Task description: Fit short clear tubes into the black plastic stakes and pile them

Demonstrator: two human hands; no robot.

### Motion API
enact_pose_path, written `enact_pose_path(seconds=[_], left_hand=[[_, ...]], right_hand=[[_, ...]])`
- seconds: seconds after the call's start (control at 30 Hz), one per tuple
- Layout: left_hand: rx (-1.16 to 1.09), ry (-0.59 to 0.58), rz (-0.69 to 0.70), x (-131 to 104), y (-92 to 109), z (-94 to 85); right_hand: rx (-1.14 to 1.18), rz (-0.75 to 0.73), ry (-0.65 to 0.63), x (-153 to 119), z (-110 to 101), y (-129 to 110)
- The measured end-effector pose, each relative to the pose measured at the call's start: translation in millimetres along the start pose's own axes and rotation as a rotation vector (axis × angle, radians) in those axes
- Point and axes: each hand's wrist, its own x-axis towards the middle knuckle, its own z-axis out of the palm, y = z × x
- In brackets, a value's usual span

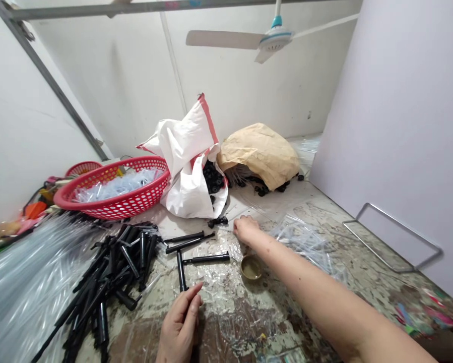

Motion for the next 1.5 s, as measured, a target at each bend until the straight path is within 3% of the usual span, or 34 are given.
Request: enact_pose_path(seconds=[0.27, 0.47, 0.6, 0.7, 0.8, 0.9, 0.97, 1.03, 1.13, 1.23, 1.37, 1.5], left_hand=[[-0.041, -0.001, -0.035, 0, 5, -0.4], [-0.043, -0.019, -0.056, -1, 11, -0.8], [-0.011, 0.022, -0.011, -3, 7, 0.4], [0.069, 0.179, 0.128, -6, 3, 1.5], [0.215, 0.336, 0.362, -8, 1, 1.4], [0.265, 0.179, 0.645, -10, 0, 1.6], [0.203, 0.04, 0.709, -12, -2, 3.2], [0.122, 0.031, 0.618, -16, -4, 5.6], [-0.005, 0.139, 0.358, -20, -4, 7.8], [-0.235, 0.182, 0.086, -21, 3, 7.1], [-0.521, 0.137, -0.207, -17, 16, 5.8], [-0.636, -0.007, -0.331, -12, 19, 4.4]], right_hand=[[0.006, -0.003, -0.003, -11, -9, 9], [0.064, -0.233, -0.093, -35, -8, -27], [0.066, -0.248, -0.044, -47, -19, -47], [0.142, -0.249, -0.04, -68, -32, -54], [0.312, -0.306, -0.149, -105, -38, -59], [0.441, -0.405, -0.147, -145, -38, -65], [0.542, -0.436, -0.13, -163, -38, -65], [0.674, -0.392, -0.14, -171, -41, -57], [0.784, -0.191, -0.087, -163, -45, -24], [0.633, 0.011, 0.007, -138, -42, 21], [0.332, -0.016, 0.072, -112, -25, 56], [0.266, -0.049, 0.052, -105, -5, 54]])
